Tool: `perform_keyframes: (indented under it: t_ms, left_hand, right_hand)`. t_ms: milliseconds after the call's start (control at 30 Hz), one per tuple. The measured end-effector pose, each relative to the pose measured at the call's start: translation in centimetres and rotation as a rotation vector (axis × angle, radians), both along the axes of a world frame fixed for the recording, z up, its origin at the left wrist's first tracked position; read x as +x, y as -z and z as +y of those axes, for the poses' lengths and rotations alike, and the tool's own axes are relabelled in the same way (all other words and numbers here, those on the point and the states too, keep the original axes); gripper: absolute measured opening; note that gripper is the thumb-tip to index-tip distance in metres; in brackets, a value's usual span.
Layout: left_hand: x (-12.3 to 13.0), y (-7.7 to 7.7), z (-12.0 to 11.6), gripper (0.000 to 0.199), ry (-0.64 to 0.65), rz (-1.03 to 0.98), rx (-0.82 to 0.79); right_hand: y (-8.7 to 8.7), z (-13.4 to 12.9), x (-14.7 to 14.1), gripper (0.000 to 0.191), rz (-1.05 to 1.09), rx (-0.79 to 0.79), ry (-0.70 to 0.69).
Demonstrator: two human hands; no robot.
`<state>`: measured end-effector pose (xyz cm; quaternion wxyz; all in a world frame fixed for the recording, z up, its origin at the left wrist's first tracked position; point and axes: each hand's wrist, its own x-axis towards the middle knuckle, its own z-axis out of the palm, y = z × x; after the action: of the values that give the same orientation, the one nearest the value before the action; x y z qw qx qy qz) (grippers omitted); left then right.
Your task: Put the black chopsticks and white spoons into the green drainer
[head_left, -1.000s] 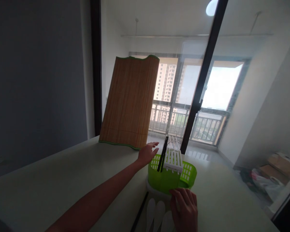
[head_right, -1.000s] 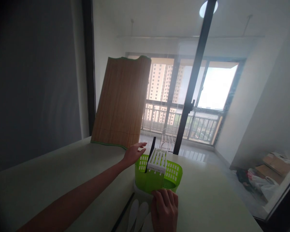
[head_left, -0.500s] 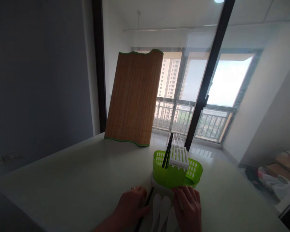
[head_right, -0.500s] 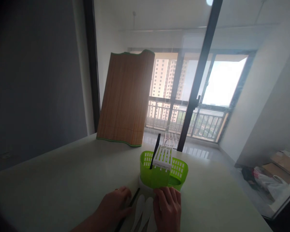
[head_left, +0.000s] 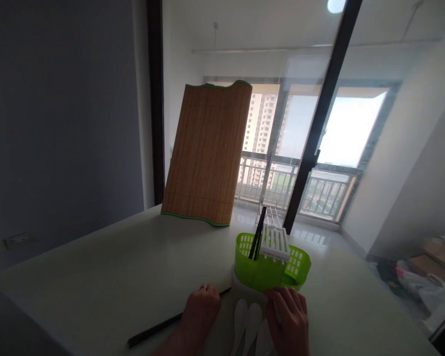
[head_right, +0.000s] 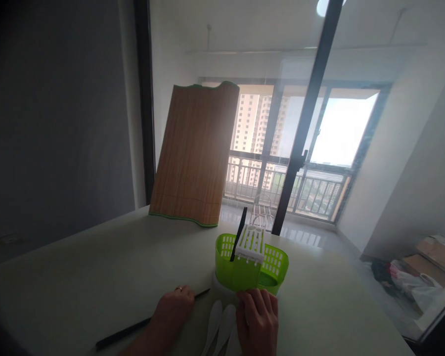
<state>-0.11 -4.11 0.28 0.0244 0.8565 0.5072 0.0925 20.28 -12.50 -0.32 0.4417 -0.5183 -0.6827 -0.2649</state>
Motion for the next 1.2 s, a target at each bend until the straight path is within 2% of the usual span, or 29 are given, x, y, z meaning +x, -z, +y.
perform_keyframes:
  t_ms: [100, 200, 267, 333, 433, 533, 633, 967, 1200]
  left_hand:
    - [-0.6, -0.7, 0.2, 0.04, -0.039, 0.082, 0.081]
    - [-1.7, -3.2, 0.3, 0.032, -0.053, 0.043, 0.134]
    - [-2.6, -5.3, 0.4, 0.024, -0.002, -0.099, 0.151]
    - [-3.4, -7.1, 0.5, 0.02, 0.086, -0.34, 0.12]
    - [-3.8, -8.4, 0.9, 0.028, 0.13, -0.719, -0.013]
    - [-3.5, -8.3, 1.1, 0.035, 0.13, -0.962, -0.132]
    - [-3.2, -7.9, 0.9, 0.031, 0.16, -1.057, -0.174]
    - [-3.0, -8.5, -0.2, 0.019, 0.206, -1.043, -0.113]
    - [-2.5, -7.8, -0.4, 0.027, 0.238, -1.031, -0.119]
  right_hand:
    - [0.0, 0.0, 0.0, 0.017, 0.0, -0.005, 0.002]
    - [-0.1, 0.0, -0.1, 0.017, -0.004, 0.003, 0.004]
    - [-0.2, 0.0, -0.2, 0.017, -0.007, 0.011, -0.003]
    - [-0.3, 0.0, -0.3, 0.017, -0.009, 0.011, -0.013]
    - [-0.1, 0.0, -0.2, 0.017, -0.024, 0.026, -0.01]
    - [0.1, 0.1, -0.1, 0.017, -0.028, 0.032, -0.005]
    - [0.0, 0.1, 0.0, 0.017, -0.024, 0.01, -0.009]
    - [-0.3, 0.0, -0.2, 0.017, -0.027, -0.01, 0.0]
    - [-0.3, -0.1, -0.1, 0.016, -0.048, -0.005, 0.01]
